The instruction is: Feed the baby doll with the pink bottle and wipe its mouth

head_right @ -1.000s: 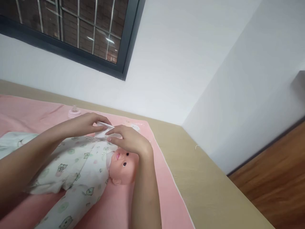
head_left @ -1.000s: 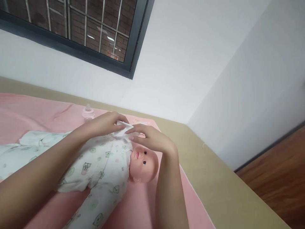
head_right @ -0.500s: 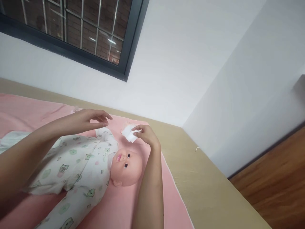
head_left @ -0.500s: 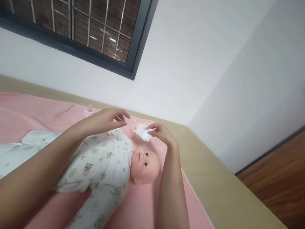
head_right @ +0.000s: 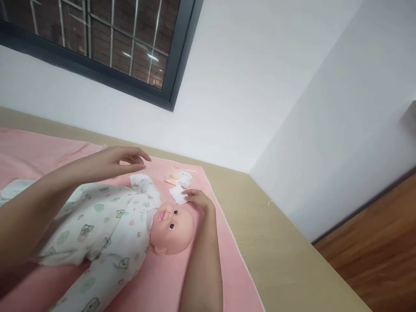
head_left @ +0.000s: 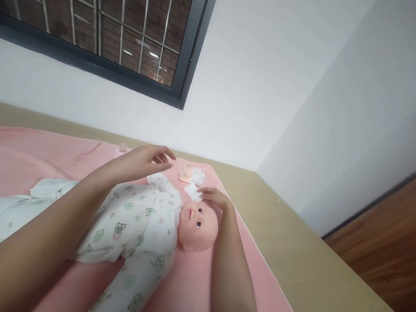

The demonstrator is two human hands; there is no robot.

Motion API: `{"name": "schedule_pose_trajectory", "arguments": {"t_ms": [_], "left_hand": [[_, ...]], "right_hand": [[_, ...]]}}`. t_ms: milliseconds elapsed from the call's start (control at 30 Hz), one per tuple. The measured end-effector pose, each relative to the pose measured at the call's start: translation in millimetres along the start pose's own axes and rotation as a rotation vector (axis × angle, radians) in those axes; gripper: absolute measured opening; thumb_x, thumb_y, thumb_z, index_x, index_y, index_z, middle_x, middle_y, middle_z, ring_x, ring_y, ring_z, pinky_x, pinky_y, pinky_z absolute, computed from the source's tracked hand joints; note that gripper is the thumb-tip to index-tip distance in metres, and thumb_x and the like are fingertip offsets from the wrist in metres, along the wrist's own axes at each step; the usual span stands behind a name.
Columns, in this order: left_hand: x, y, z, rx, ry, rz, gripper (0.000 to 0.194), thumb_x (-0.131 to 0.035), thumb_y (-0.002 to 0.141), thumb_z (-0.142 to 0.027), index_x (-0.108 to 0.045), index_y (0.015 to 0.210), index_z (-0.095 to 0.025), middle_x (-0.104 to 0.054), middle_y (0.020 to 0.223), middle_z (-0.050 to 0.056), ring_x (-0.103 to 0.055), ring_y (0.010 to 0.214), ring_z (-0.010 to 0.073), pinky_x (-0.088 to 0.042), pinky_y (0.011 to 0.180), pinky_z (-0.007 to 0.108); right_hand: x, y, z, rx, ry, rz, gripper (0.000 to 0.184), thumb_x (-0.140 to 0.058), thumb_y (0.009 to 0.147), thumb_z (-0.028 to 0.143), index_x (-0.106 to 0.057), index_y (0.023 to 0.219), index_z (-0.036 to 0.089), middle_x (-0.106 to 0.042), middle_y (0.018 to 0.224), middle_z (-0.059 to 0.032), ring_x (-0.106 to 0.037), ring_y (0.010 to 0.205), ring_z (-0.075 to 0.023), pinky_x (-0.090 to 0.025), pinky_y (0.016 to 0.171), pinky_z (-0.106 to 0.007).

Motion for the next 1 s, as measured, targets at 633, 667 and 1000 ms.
{"name": "schedule_pose_trajectory", "arguments": {"t_ms": [633,667,1000], "left_hand": [[51.4,-9.9,35.8,0.199,0.011,-0.172,0.043,-0.054,0.085,-0.051,-0.059,0.111,-0.018,-0.066,0.101,0.006,-0.058,0.097,0.0281,-0.042,0.086,0.039],[53.9,-10.8,38.5,0.223,0.024,-0.189,0.043,-0.053,0.085,-0.051,-0.059,0.112,-0.018,-0.065,0.101,0.006,-0.058,0.097,0.0283,-0.041,0.086,0.040],[60.9,3.9,97.5,0.504,0.088,-0.335,0.038,-0.058,0.081,-0.046,-0.059,0.113,-0.026,-0.063,0.114,0.002,-0.059,0.100,0.0251,-0.044,0.088,0.036]], "right_hand": [[6.3,-2.6,8.4,0.170,0.054,-0.261,0.028,-0.072,0.062,0.034,-0.070,0.085,0.018,-0.068,0.099,-0.0070,-0.061,0.086,-0.0169,-0.045,0.081,-0.032],[6.3,-1.6,8.1,0.194,0.060,-0.279,0.028,-0.070,0.063,0.035,-0.069,0.085,0.018,-0.067,0.099,-0.0071,-0.061,0.085,-0.0164,-0.045,0.080,-0.031],[18.3,4.8,3.3,0.488,-0.116,-0.796,0.030,-0.047,0.073,0.037,-0.064,0.087,0.017,-0.067,0.098,-0.0083,-0.058,0.090,-0.0208,-0.045,0.080,-0.034]]}}
Point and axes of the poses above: each hand's wrist, its own y-axis towards the middle knuckle, its own x-axis out of the back of the hand, z = x × y, the point moved 1 cm from there along y, towards the middle knuckle
